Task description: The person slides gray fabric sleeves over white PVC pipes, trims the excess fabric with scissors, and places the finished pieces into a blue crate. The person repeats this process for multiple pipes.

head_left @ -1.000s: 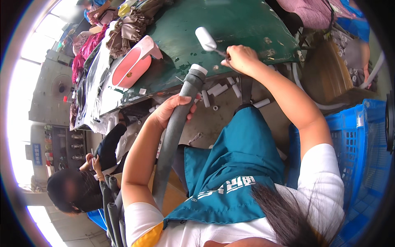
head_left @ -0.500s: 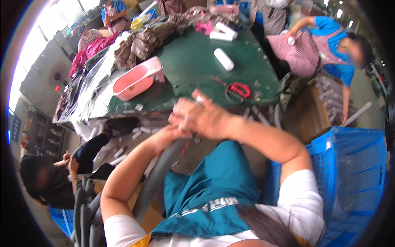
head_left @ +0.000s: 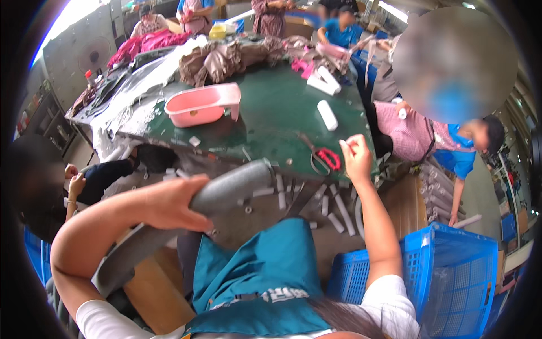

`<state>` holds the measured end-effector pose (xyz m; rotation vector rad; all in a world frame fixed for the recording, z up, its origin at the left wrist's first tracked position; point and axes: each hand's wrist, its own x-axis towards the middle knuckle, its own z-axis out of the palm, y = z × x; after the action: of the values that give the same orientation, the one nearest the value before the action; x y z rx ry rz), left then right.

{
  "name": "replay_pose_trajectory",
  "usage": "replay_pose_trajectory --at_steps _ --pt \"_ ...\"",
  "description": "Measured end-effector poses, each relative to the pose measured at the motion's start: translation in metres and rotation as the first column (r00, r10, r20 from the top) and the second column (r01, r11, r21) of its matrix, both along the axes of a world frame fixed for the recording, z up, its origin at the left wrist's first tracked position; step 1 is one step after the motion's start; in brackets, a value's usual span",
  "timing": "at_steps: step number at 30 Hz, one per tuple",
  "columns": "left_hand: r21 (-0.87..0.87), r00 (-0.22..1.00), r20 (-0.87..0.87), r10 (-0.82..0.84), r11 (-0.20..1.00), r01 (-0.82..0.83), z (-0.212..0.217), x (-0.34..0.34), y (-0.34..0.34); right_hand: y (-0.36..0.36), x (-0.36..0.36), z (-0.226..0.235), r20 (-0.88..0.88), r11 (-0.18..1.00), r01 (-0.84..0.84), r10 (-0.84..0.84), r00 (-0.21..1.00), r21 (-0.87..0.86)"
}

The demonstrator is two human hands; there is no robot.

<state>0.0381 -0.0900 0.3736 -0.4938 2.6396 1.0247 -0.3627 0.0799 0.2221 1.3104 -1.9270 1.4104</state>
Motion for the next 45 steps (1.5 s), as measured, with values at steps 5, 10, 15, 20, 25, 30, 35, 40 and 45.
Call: replay_pose_trajectory --at_steps 5,10,15,20,25,30,35,40,45 --pt "-0.184 0.995 -0.043 0.096 0.978 -0.102 0.012 -0.008 0.010 -0.025 0.113 0.030 0.744 0.447 -0.839 0.663 0.079 -0.309" --pt "0.267 0.997 0.075 0.017 0.963 -0.036 0.007 -0.016 0.015 -0.023 0.134 0.030 0.649 0.343 -0.736 0.742 -0.169 -0.583" --pt "0.758 0.965 0.120 0.231 0.607 -0.240 -0.004 -0.030 0.029 -0.019 0.119 0.042 0.540 0.357 -0.699 0.840 -0.050 -0.620" --pt "0.922 0.986 0.134 0.100 0.352 -0.161 -0.028 -0.066 0.033 0.004 0.115 0.063 0.467 0.533 -0.668 0.831 0.301 -0.519" --pt "0.880 0.990 0.132 0.041 0.455 -0.136 -0.016 -0.118 0.052 0.042 0.070 0.069 0.441 0.505 -0.471 0.863 0.248 -0.723" --pt "-0.507 0.707 -0.297 -0.642 0.733 0.453 0.003 -0.187 0.056 0.096 0.041 0.075 0.320 0.503 -0.255 0.790 0.522 -0.826" --pt "-0.320 0.773 -0.409 -0.484 0.870 0.375 -0.025 -0.200 0.078 0.120 0.095 0.079 0.533 0.771 -0.354 0.627 0.568 -0.529" --pt "0.084 0.777 -0.602 -0.185 0.953 0.292 -0.076 -0.179 0.087 0.116 0.122 0.078 0.545 0.741 -0.620 0.642 0.539 -0.258" --pt "0.162 0.794 -0.603 -0.076 0.963 0.215 -0.097 -0.154 0.077 0.092 0.133 0.056 0.470 0.805 -0.577 0.567 0.676 -0.139"
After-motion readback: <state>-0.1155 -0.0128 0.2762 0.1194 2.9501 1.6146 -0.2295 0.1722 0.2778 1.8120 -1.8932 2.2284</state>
